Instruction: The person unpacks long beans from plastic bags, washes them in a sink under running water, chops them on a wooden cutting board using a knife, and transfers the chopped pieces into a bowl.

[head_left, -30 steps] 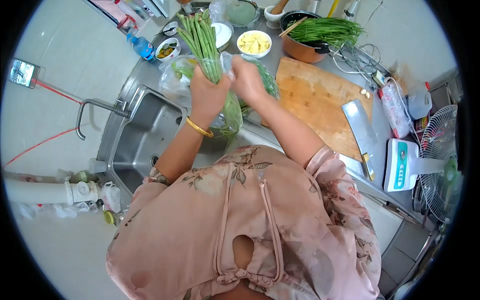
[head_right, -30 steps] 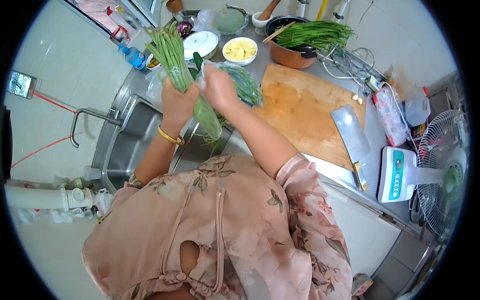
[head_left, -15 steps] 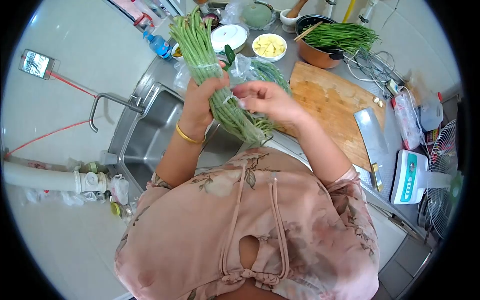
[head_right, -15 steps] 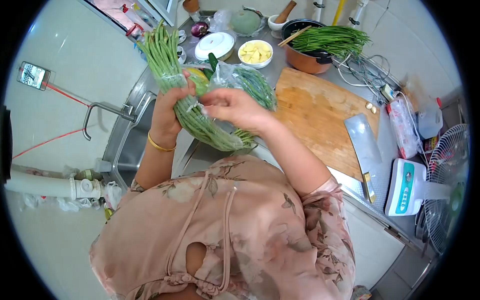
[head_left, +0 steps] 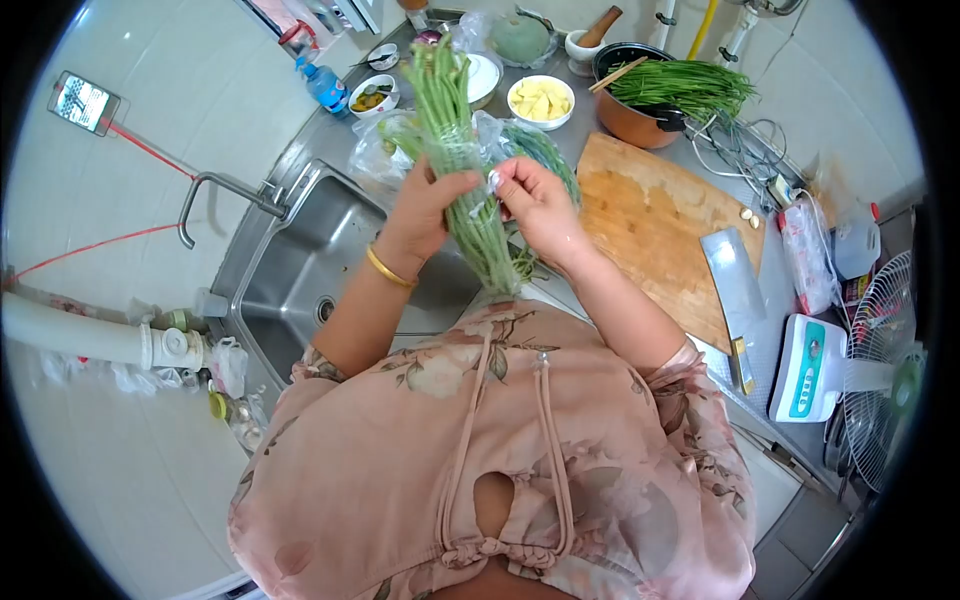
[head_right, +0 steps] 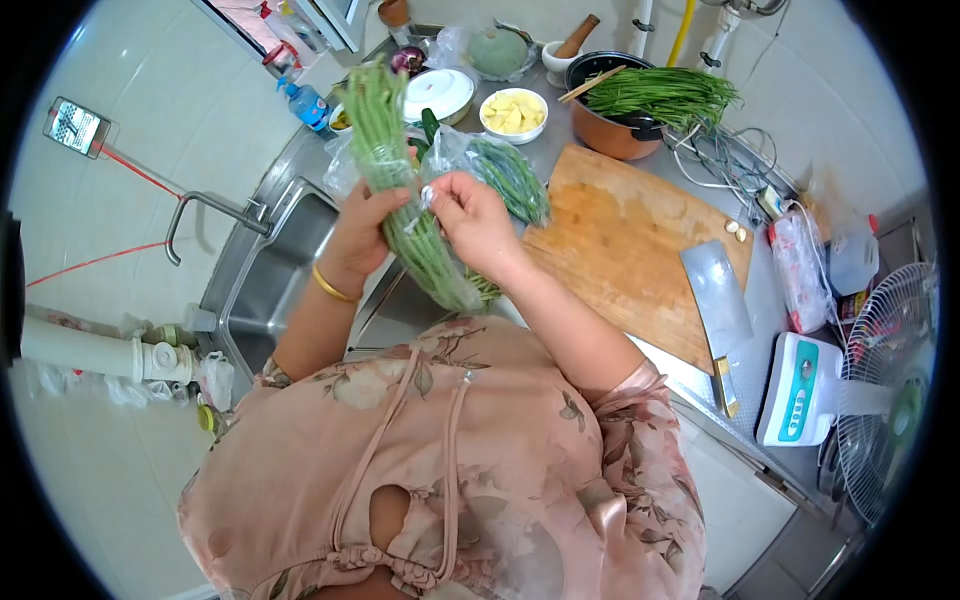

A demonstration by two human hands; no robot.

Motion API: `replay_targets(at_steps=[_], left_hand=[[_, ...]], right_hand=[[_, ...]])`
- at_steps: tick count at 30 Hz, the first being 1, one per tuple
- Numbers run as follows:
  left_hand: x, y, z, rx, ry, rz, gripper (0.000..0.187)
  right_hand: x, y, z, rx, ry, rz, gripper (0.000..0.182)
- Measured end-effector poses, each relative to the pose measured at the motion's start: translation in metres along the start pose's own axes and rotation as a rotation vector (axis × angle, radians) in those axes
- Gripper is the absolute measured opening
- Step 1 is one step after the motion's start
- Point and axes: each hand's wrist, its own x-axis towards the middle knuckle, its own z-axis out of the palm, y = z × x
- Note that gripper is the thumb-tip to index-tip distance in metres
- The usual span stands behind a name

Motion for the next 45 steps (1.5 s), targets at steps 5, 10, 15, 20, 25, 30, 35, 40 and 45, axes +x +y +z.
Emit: replay_targets(at_steps=[5,10,15,20,25,30,35,40,45], left_hand=[[-0.012,-0.042,0.017,-0.093,0.179,0.058,0.035],[-0.012,-0.047,0.01,0.435,0.09,0.27,0.056],[-0.02,-0.023,0.011,0.257,0.018,-0.039,0.052],[-0.026,-0.01,-0.001,0.049,-0.139,-0.184,0.045],[-0.033,-0.008,-0.016,-0.264,-0.347,-0.217,0.047],[-0.027,-0.003,-0.016,-0.514,-0.496,-0.139,0.049],[-0.016,-0.01,-0.017,-0.46,-0.565,-0.162,0.057],[-0.009,-0.005,0.005,0.275,-0.114,0.158,0.074],[-0.006,-0.011,0.017,0.61,0.164,0.475,0.062]], right_hand=[[0.004,-0.006,0.005,0.067,0.166,-0.09,0.01],[0.018,-0.008,-0.002,0.359,0.225,0.088,0.01],[0.033,-0.018,-0.025,0.973,0.13,0.502,0.012],[0.039,-0.041,-0.042,0.989,0.113,0.513,0.017],[0.045,-0.038,-0.047,0.925,-0.034,0.498,0.016],[0.016,-0.02,-0.034,0.838,-0.553,0.307,0.007],[0.012,-0.044,-0.03,-0.226,-0.376,-0.045,0.013],[0.007,-0.041,-0.019,-0.333,-0.034,-0.218,0.019],[0.0,-0.035,-0.006,-0.521,-0.013,-0.299,0.018]])
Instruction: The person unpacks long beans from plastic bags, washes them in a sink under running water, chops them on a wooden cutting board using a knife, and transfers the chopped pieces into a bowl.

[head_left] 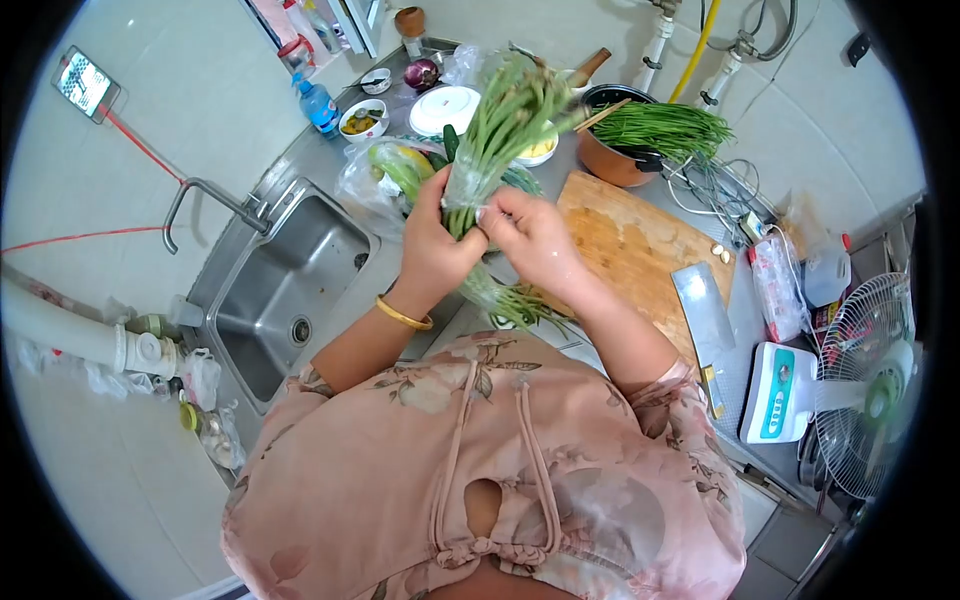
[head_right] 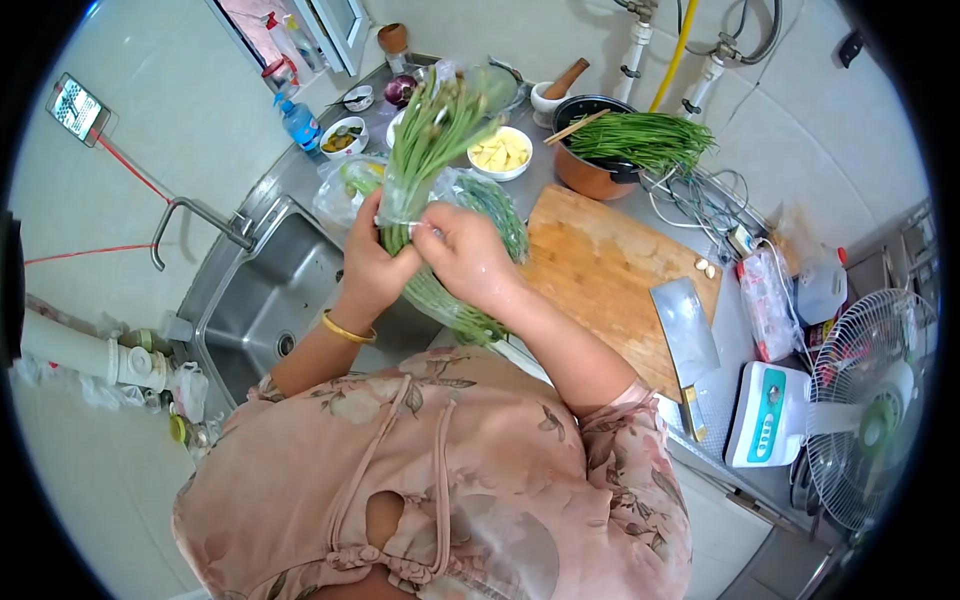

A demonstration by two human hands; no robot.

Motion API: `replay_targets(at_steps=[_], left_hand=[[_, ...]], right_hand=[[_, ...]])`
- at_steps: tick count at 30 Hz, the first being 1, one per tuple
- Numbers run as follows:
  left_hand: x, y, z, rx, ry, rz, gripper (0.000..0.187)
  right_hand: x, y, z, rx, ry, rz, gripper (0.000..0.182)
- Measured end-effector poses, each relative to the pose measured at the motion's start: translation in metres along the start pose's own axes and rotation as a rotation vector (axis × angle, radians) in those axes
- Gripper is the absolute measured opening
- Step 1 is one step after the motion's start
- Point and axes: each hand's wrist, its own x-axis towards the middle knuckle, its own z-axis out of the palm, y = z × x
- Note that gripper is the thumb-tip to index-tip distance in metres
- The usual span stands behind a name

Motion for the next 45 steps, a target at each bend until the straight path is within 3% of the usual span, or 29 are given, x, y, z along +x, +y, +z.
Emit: replay_targets(at_steps=[2,5,8,11,14,16,18,20,22,23,25,26,28,29,32,33,38,41,45], left_hand=[[0.002,0.005,-0.001,0.115,0.001,0.016,0.056],[0.007,-0.004,-0.016,-0.048,-0.202,-0.118,0.052],[0.008,-0.005,-0.021,-0.056,-0.195,-0.111,0.048],[0.012,0.006,-0.027,-0.347,-0.264,-0.513,0.043],[0.012,0.004,-0.025,-0.618,-0.33,-0.606,0.04],[0.012,-0.003,-0.023,-0.642,-0.304,-0.641,0.046],[0.005,-0.002,-0.02,-0.595,-0.335,-0.636,0.05],[-0.018,0.009,-0.023,-0.462,-0.416,-0.578,0.053],[-0.019,0.004,-0.029,-0.5,-0.371,-0.54,0.057],[-0.016,0.002,-0.035,-0.541,-0.303,-0.572,0.058],[-0.005,-0.001,-0.042,-0.671,-0.214,-0.573,0.049],[0.0,-0.003,-0.042,-0.665,-0.197,-0.578,0.05],[0.005,-0.007,-0.043,-0.643,-0.167,-0.588,0.051],[0.004,-0.009,-0.042,-0.63,-0.169,-0.582,0.047],[0.002,-0.009,-0.032,-0.591,-0.213,-0.561,0.034],[0.002,-0.008,-0.029,-0.59,-0.206,-0.58,0.026],[-0.002,-0.013,-0.028,-0.452,-0.246,-0.601,0.03],[-0.004,-0.022,-0.025,-0.42,-0.155,-0.504,0.037],[-0.003,-0.026,-0.02,-0.339,-0.069,-0.423,0.045]], right_hand=[[0.001,-0.019,-0.004,-0.14,-0.058,-0.053,0.018],[0.007,-0.012,-0.017,-0.125,-0.23,-0.006,0.018],[0.021,-0.004,-0.023,-0.207,-0.036,0.083,0.018],[0.04,-0.01,-0.009,-0.483,0.201,-0.076,0.018],[0.059,0.003,0.003,-0.618,0.335,-0.164,0.016],[0.072,0.015,0.006,-0.702,0.364,-0.172,0.014],[0.093,0.046,-0.009,-0.813,0.531,-0.201,0.011],[0.112,0.061,-0.052,-0.727,0.615,0.179,0.013],[0.114,0.085,-0.089,-0.231,0.495,0.195,0.019],[0.101,0.078,-0.095,-0.01,0.24,0.314,0.026],[0.068,0.041,-0.075,0.359,0.037,0.432,0.027],[0.053,0.033,-0.061,0.389,-0.021,0.326,0.025],[0.027,0.005,-0.029,0.392,-0.019,0.162,0.024],[0.022,-0.005,-0.012,0.366,0.049,-0.015,0.023],[0.026,-0.016,0.016,0.065,0.134,-0.231,0.022],[0.026,-0.015,0.015,0.0,0.13,-0.252,0.02],[0.028,-0.007,0.009,-0.312,0.043,-0.35,0.013],[0.024,-0.014,0.004,-0.097,-0.05,-0.287,0.011],[0.023,-0.008,-0.005,-0.076,-0.142,-0.333,0.011]])
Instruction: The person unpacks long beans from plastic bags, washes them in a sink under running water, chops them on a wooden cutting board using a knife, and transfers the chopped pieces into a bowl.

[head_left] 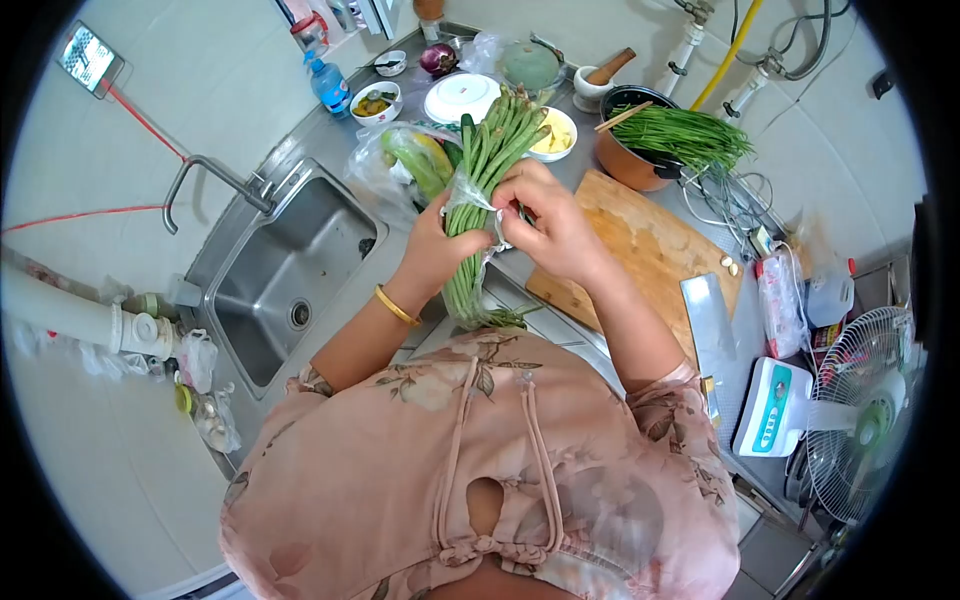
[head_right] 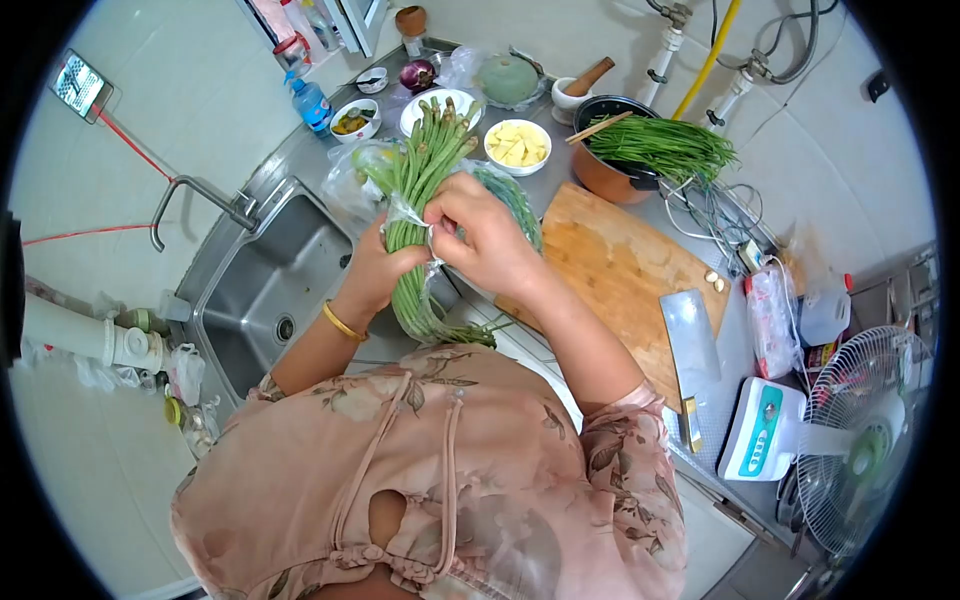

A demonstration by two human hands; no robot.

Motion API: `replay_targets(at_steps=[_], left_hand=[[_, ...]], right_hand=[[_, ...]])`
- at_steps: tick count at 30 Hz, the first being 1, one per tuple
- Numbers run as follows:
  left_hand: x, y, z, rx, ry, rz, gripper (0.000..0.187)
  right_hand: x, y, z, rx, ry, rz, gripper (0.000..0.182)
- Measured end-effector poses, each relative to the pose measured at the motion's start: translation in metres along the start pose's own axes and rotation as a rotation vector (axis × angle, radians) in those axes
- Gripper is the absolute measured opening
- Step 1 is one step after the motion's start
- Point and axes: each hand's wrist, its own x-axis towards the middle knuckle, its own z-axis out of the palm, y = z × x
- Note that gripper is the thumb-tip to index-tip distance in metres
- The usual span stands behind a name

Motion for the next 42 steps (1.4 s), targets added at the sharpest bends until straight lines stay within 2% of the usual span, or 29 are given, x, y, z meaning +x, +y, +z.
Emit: replay_targets(at_steps=[2,5,8,11,14,17,21,24,27,30,33,36,39,42], left_hand=[[-0.001,0.007,0.0,0.058,-0.032,0.03,0.04],[-0.004,0.01,0.002,0.132,-0.079,0.008,0.038],[-0.006,0.015,0.005,0.195,-0.052,0.029,0.039],[-0.008,0.024,0.009,0.284,-0.004,0.071,0.039],[-0.006,0.016,0.009,0.395,0.02,0.194,0.04],[-0.005,0.005,0.012,0.522,0.065,0.262,0.043],[-0.004,0.001,0.009,0.597,0.079,0.354,0.052],[-0.005,-0.003,0.006,0.741,0.11,0.474,0.063],[-0.008,0.007,0.007,0.813,0.047,0.36,0.069],[-0.011,0.007,0.007,0.928,-0.002,0.335,0.077],[-0.015,0.012,0.012,1.059,-0.023,0.235,0.082],[-0.017,0.008,0.009,1.101,0.003,0.317,0.086],[-0.017,0.0,0.001,1.14,0.019,0.342,0.088],[-0.01,-0.012,-0.002,1.194,0.081,0.371,0.088]], right_hand=[[-0.002,0.005,0.004,-0.008,0.041,-0.065,0.01],[-0.012,0.018,0.006,0.322,0.069,0.312,0.009],[-0.018,0.023,0.008,0.34,0.123,0.345,0.008],[-0.019,0.008,0.009,0.306,0.31,0.205,0.01],[-0.008,-0.008,0.008,-0.128,0.313,-0.003,0.014],[-0.007,0.0,0.018,-0.324,0.339,-0.079,0.018],[-0.013,-0.001,0.022,-0.36,0.303,-0.07,0.016],[-0.011,-0.018,0.017,-0.47,0.242,-0.14,0.017],[-0.003,-0.012,0.013,-0.762,0.132,-0.34,0.018],[-0.001,0.008,0.02,-0.717,0.103,-0.296,0.017],[0.002,0.024,0.022,-0.673,0.153,-0.007,0.01],[0.008,0.036,0.021,-0.306,0.247,0.32,0.008],[-0.003,0.04,0.017,-0.147,0.144,0.442,0.011],[-0.011,0.022,0.026,-0.134,0.16,0.439,0.011]])
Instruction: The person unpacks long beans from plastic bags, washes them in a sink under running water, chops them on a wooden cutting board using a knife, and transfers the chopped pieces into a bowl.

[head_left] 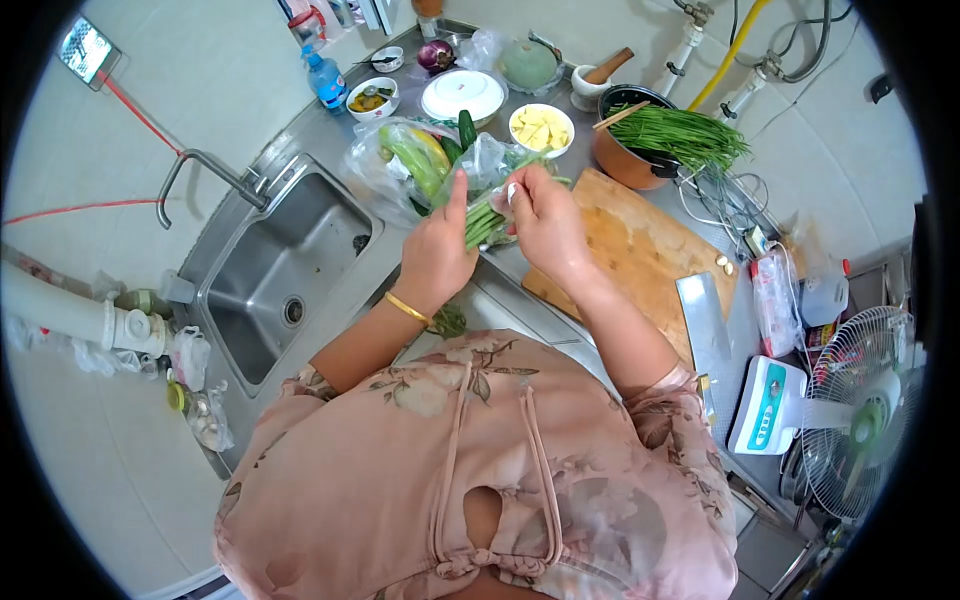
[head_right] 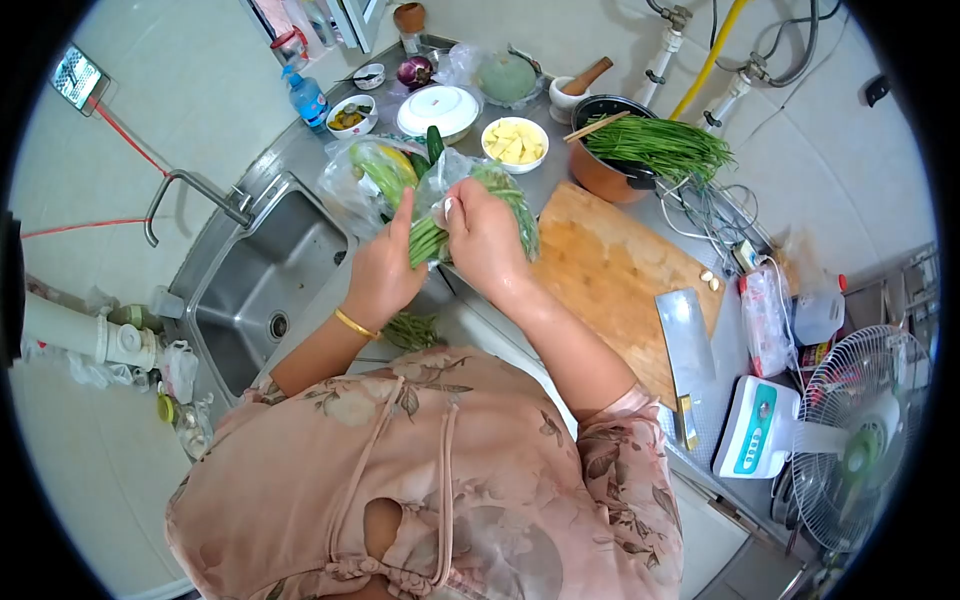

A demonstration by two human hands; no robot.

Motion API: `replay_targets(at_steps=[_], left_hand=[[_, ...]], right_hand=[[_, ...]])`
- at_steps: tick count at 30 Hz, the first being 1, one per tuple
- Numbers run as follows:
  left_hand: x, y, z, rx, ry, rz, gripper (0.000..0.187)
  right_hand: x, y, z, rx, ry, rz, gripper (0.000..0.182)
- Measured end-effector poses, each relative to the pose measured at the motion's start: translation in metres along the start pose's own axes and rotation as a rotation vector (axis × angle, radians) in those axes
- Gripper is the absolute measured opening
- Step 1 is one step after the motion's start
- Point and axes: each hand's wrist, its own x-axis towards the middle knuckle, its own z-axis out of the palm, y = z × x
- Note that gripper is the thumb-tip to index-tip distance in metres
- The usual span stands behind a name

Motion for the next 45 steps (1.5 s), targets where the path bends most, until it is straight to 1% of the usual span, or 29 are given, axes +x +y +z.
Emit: replay_targets(at_steps=[3,6,9,12,15,18,21,24,27,30,32,33,34,35,36,38,39,40,42,44,45], left_hand=[[0.003,-0.004,0.006,0.035,-0.011,-0.017,0.085],[0.007,-0.013,0.01,0.077,-0.003,0.014,0.082],[0.005,-0.019,0.017,0.123,-0.024,0.052,0.078],[0.006,-0.022,0.021,0.148,0.021,0.114,0.071],[0.003,-0.035,0.03,0.131,0.051,0.205,0.06],[-0.002,-0.044,0.04,0.082,0.04,0.294,0.055],[-0.009,-0.043,0.039,0.087,-0.025,0.321,0.051],[-0.012,-0.033,0.021,-0.017,-0.034,0.35,0.05],[-0.012,-0.02,0.001,-0.074,-0.077,0.34,0.051],[-0.021,-0.011,-0.017,-0.042,-0.162,0.302,0.049],[-0.034,-0.042,-0.014,-0.149,-0.001,0.32,0.047],[-0.042,-0.065,-0.015,-0.202,0.079,0.328,0.046],[-0.054,-0.096,-0.026,-0.298,0.055,0.1,0.044],[-0.063,-0.117,-0.034,-0.391,0.03,-0.134,0.042],[-0.06,-0.115,-0.037,-0.408,0.055,-0.247,0.042],[-0.058,-0.108,-0.056,-0.414,0.098,-0.489,0.041],[-0.052,-0.11,-0.056,-0.529,0.123,-0.489,0.041],[-0.046,-0.111,-0.051,-0.649,0.153,-0.489,0.041],[-0.042,-0.104,-0.048,-0.867,0.18,-0.5,0.042],[-0.031,-0.094,-0.052,-1.059,0.163,-0.486,0.043],[-0.025,-0.086,-0.055,-1.156,0.176,-0.497,0.043]], right_hand=[[-0.001,0.001,0.006,0.461,0.039,0.273,0.011],[-0.007,-0.011,-0.005,0.396,-0.101,0.364,0.011],[-0.015,0.005,-0.005,0.112,-0.248,0.246,0.011],[-0.017,0.023,-0.001,0.313,-0.244,0.327,0.01],[-0.023,0.03,0.003,0.357,-0.28,0.395,0.014],[-0.029,0.038,0.002,0.29,-0.433,0.432,0.012],[-0.033,0.029,-0.01,-0.065,-0.533,0.167,0.011],[-0.03,0.006,-0.037,0.005,-0.624,0.145,0.018],[-0.019,-0.012,-0.061,0.038,-0.68,0.295,0.024],[-0.018,-0.017,-0.082,0.038,-0.687,0.256,0.029],[-0.012,-0.009,-0.118,-0.181,-0.552,0.236,0.028],[-0.007,0.009,-0.156,-0.383,-0.234,0.125,0.026],[0.009,0.046,-0.216,-0.355,-0.018,0.23,0.023],[0.004,0.042,-0.26,-0.333,0.183,0.496,0.018],[0.004,0.034,-0.261,-0.247,0.121,0.482,0.017],[-0.013,0.024,-0.24,-0.049,-0.021,0.462,0.014],[-0.019,0.018,-0.211,0.067,-0.163,0.433,0.014],[-0.025,0.035,-0.187,0.102,-0.279,0.448,0.015],[-0.034,0.039,-0.137,0.073,-0.391,0.117,0.018],[-0.041,0.044,-0.098,0.088,-0.412,0.08,0.016],[-0.04,0.031,-0.079,0.237,-0.384,0.127,0.016]])
